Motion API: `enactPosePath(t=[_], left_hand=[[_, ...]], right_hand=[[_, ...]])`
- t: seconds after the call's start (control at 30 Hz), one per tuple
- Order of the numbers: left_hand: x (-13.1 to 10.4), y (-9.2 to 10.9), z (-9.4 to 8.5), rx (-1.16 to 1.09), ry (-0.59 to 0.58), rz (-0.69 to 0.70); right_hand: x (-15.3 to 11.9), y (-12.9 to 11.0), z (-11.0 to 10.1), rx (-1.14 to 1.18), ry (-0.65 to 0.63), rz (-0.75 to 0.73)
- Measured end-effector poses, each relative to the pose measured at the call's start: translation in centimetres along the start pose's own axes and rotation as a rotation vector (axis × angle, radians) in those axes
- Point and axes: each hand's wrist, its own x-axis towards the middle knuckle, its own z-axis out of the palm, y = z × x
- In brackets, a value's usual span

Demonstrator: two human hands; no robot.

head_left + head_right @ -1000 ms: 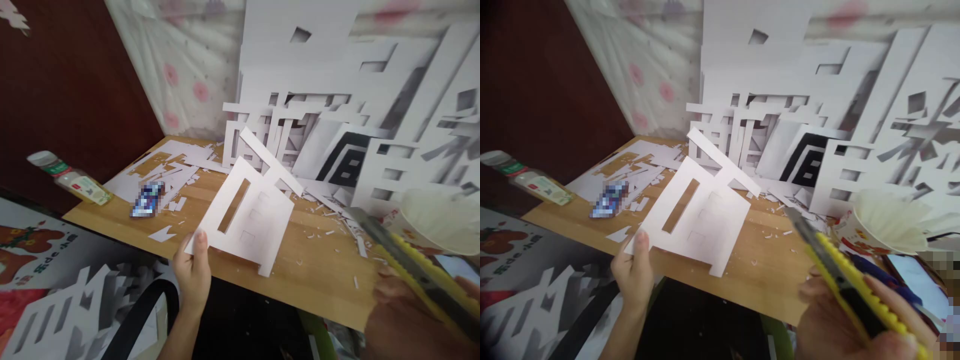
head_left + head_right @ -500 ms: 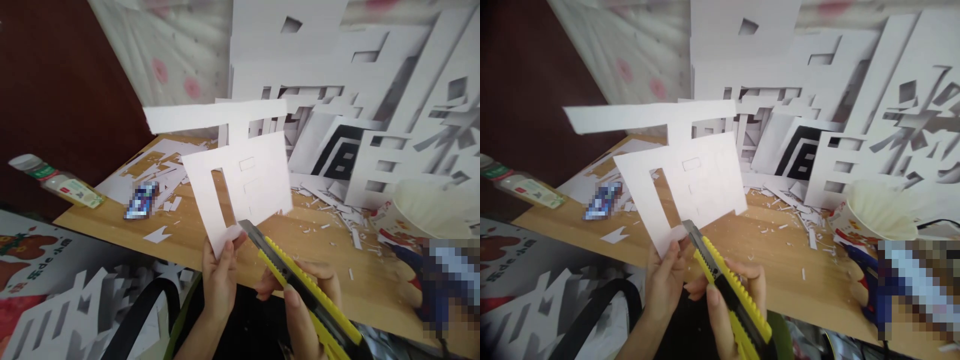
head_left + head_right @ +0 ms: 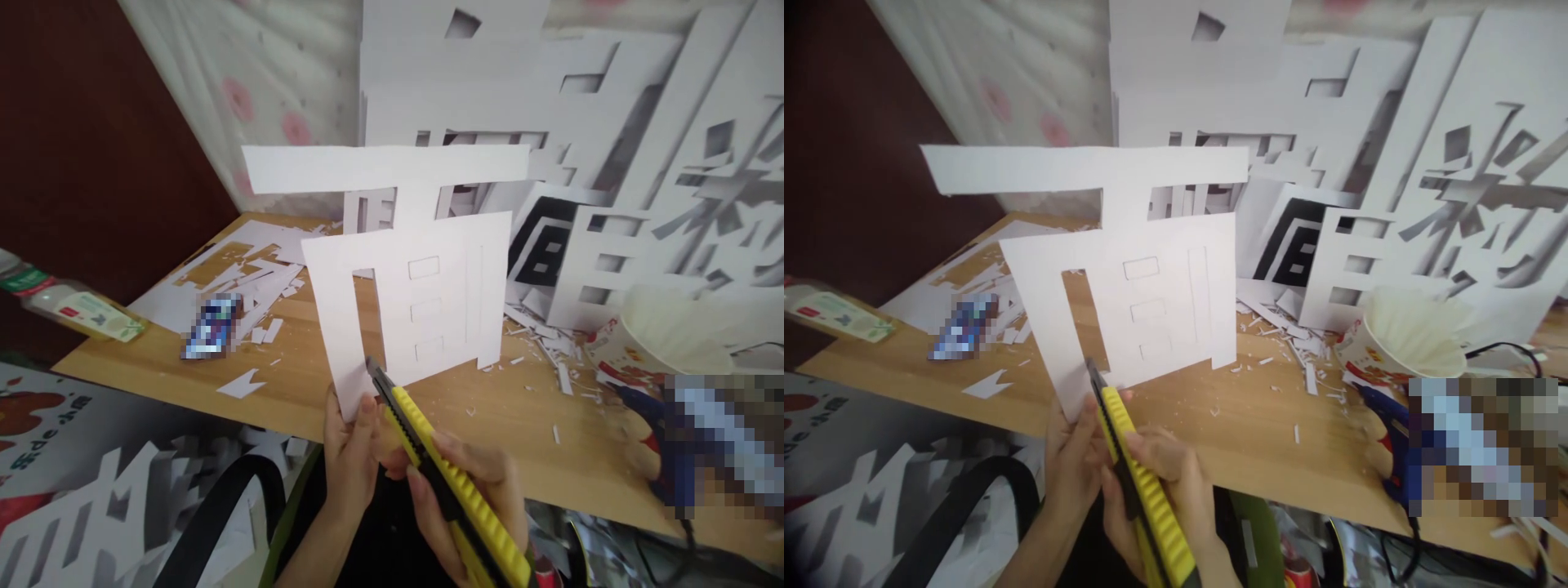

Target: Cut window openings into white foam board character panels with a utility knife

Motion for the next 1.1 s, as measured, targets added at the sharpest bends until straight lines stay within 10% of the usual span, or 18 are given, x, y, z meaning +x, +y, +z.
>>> enactPosePath(t=[0.4,1.1], left_hand=[[-0.2,0.5,-0.1,0.154,0.007,0.115],[0.3,0.6,-0.7,0.195,0.034,0.174]], right_hand=[[1.2,-0.4,0.3,-0.241,-0.009,-0.243],[4.0,-3.8,-1.6,-0.661,-0.485,-0.514]])
